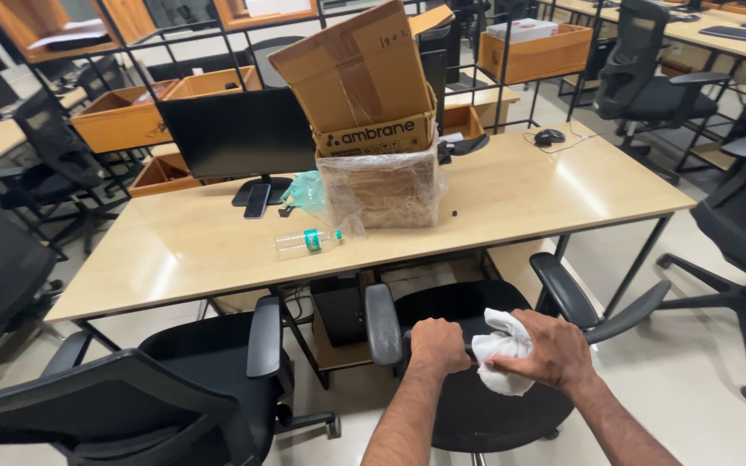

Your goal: The person wipes the armrests, backrest, and seat of a black office chair using a white cloth. They move the chair around the room to access different areas and continue wiping various surfaces of the chair.

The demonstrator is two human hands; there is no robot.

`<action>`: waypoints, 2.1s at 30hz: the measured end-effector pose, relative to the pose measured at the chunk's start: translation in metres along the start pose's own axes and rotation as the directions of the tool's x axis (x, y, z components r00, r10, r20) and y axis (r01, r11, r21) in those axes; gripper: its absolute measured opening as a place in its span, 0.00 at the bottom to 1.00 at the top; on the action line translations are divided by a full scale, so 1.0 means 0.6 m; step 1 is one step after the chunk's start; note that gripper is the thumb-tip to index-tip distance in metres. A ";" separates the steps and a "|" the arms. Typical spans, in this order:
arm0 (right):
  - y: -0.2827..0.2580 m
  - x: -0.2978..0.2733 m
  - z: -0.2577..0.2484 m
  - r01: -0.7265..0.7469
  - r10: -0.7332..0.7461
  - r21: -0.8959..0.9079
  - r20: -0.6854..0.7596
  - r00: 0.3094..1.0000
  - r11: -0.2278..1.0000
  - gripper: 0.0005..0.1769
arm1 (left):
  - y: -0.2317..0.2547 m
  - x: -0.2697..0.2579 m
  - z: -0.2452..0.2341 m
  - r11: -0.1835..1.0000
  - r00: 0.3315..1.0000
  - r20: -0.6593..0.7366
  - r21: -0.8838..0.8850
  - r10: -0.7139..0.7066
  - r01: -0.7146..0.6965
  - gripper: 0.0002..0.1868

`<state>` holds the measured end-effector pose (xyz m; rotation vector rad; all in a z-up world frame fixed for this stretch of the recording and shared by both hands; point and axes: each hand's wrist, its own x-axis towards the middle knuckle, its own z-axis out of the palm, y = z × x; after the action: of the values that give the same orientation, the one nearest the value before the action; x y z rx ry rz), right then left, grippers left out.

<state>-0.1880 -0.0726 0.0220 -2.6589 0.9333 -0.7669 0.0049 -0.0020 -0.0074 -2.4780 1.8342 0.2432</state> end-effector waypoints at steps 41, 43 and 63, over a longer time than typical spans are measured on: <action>0.076 -0.009 -0.054 0.154 -0.163 0.065 0.172 0.971 0.986 0.25 | 0.107 -0.008 0.031 0.940 0.919 -0.236 0.052 -0.317 0.338 0.07; 0.081 -0.007 -0.054 0.189 -0.196 0.053 0.208 0.958 0.980 0.25 | 0.109 -0.013 0.032 0.935 0.913 -0.251 0.065 -0.322 0.348 0.07; 0.241 -0.004 -0.095 0.051 -0.044 -0.025 0.227 0.973 0.998 0.26 | 0.123 0.001 0.031 0.908 0.916 -0.262 0.212 -0.304 0.362 0.04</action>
<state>-0.2955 -0.1850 0.0157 -2.7310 0.8315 -0.4478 -0.0672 -0.0219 -0.0219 -2.6551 1.3527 -0.2833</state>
